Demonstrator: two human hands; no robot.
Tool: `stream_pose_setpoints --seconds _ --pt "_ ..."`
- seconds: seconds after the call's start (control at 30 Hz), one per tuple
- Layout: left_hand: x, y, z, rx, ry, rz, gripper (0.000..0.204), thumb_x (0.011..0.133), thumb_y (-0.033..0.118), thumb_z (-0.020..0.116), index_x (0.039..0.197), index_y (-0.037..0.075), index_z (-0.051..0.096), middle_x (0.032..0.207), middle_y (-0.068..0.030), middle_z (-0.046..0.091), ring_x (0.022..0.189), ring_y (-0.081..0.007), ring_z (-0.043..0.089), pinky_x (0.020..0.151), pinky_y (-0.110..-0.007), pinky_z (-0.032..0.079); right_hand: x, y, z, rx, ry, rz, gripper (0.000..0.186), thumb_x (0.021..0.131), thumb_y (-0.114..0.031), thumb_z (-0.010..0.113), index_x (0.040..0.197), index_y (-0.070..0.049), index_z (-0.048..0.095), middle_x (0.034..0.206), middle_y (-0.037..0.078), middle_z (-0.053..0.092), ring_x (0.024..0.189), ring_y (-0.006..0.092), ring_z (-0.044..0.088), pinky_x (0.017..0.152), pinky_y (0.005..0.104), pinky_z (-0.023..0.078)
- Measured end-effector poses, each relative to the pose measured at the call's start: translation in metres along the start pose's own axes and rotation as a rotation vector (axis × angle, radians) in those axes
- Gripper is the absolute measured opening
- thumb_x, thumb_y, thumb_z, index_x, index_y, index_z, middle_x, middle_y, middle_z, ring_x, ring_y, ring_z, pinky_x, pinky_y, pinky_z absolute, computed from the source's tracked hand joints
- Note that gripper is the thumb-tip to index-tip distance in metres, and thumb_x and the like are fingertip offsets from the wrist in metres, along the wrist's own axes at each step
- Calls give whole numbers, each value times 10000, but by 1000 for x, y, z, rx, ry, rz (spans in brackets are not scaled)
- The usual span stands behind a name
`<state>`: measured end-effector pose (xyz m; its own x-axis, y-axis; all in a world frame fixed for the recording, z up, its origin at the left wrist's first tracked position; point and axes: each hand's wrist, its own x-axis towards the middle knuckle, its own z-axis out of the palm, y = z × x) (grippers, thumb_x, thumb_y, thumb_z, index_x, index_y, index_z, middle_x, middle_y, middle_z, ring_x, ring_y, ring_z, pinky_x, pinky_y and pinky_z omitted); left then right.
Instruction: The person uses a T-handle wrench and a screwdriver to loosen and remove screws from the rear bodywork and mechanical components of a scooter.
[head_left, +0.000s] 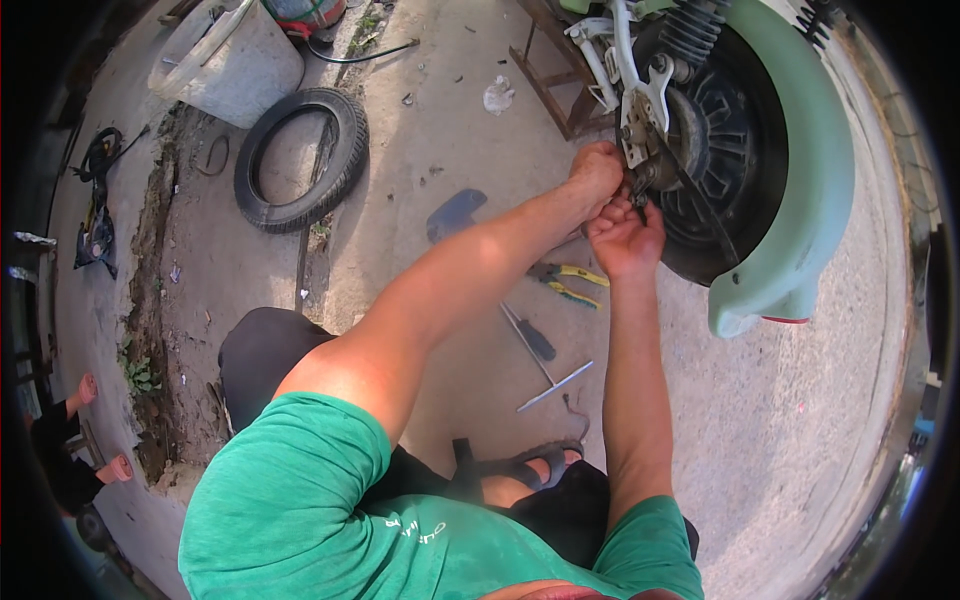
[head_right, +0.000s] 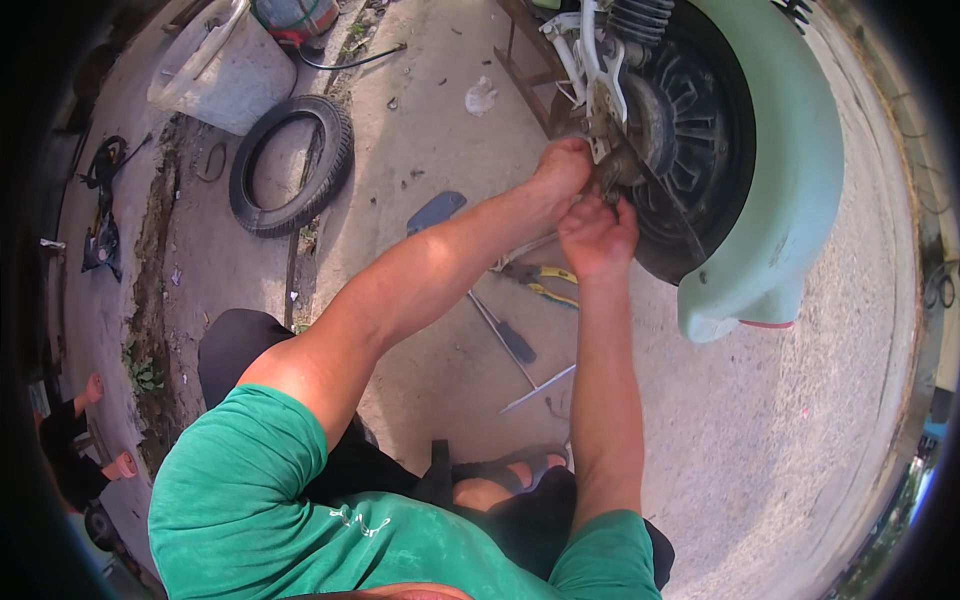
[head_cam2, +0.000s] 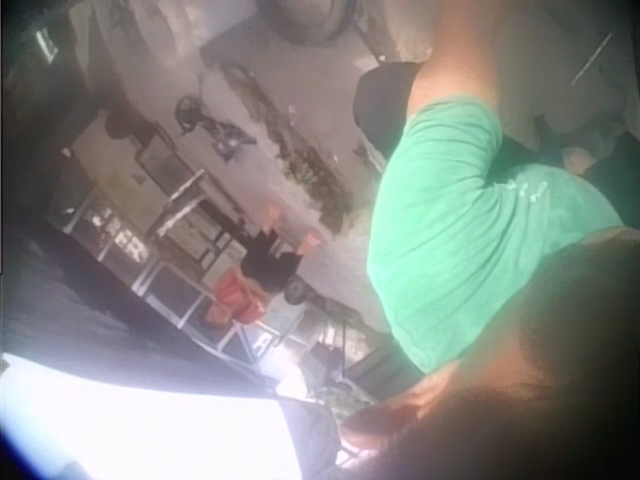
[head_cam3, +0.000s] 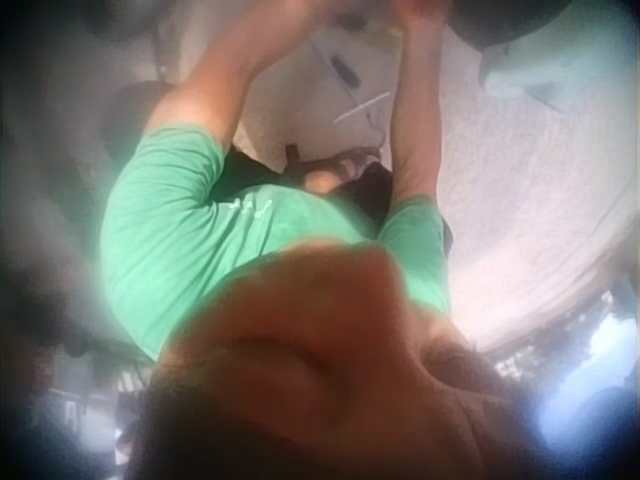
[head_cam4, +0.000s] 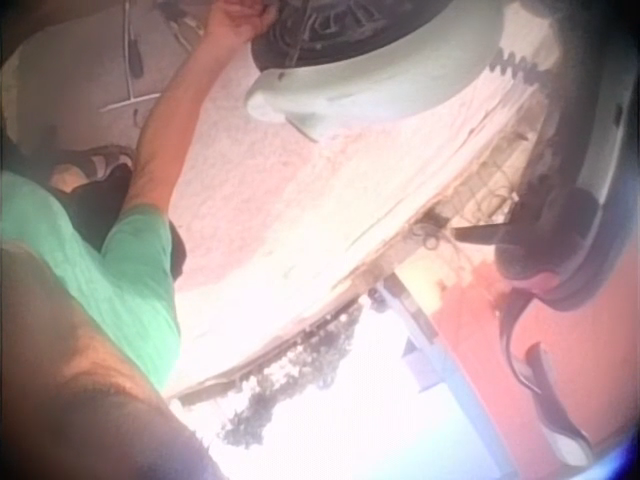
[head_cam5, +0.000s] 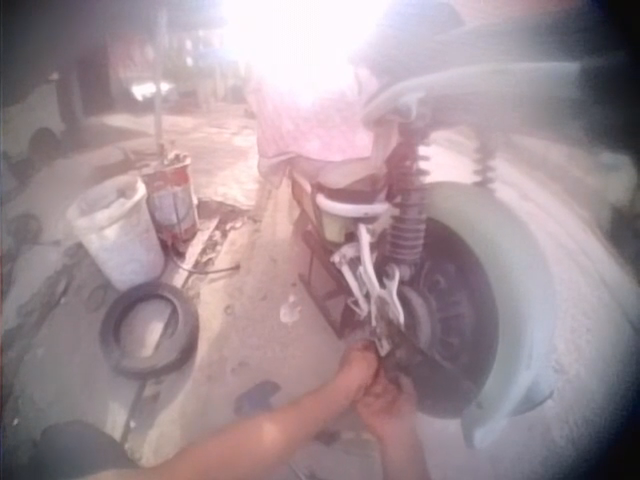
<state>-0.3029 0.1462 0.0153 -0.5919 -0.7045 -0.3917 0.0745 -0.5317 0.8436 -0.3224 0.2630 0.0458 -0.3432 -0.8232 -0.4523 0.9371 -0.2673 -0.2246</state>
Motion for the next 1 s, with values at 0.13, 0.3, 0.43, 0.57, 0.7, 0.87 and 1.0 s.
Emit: stream_pose_setpoints --seconds 0.13,0.3,0.43,0.57,0.7,0.87,1.0 --pt "-14 6 12 195 73 93 215 968 125 469 907 36 654 685 -176 662 545 -306 646 474 -471 507 6 -9 -19 27 57 -70 430 988 -435 431 1168 -108 646 967 -17 654 801 138 536 806 386 450" --pt "-14 4 2 421 253 499 151 941 88 537 938 -7 655 823 -246 695 747 -387 698 675 -481 539 4 2 -15 -29 -3 -27 366 976 -446 420 935 -123 589 708 -56 410 625 115 368 645 313 335" --pt "-22 8 9 463 240 503 105 914 93 593 950 -1 621 884 -275 684 872 -477 670 746 -517 525 0 -3 -11 -41 166 -93 369 982 -424 397 857 -121 565 655 -65 330 579 110 327 590 289 297" --pt "-15 6 -2 408 294 561 133 918 109 607 1005 11 583 896 -264 682 889 -471 672 757 -521 519 4 -2 -15 -74 146 -83 390 986 -433 381 879 -112 575 668 -59 341 591 116 336 595 294 300" --pt "-9 8 -25 523 89 671 154 919 104 617 1031 14 562 865 -230 688 815 -410 687 714 -483 527 4 -2 -20 -85 89 -51 405 989 -443 384 924 -103 594 701 -51 368 621 123 357 605 304 300" --pt "-21 10 -34 671 -191 602 109 935 91 615 1007 10 611 842 -165 712 719 -273 720 668 -401 556 4 -2 -13 -117 140 -59 427 990 -466 401 941 -96 611 723 -50 405 645 124 371 621 303 307" --pt "-17 7 -46 514 -327 318 128 963 131 642 981 12 685 876 -59 739 770 -148 727 721 -312 582 5 2 -17 -169 161 -97 519 990 -536 419 948 -78 658 763 -24 482 667 138 408 625 307 330"
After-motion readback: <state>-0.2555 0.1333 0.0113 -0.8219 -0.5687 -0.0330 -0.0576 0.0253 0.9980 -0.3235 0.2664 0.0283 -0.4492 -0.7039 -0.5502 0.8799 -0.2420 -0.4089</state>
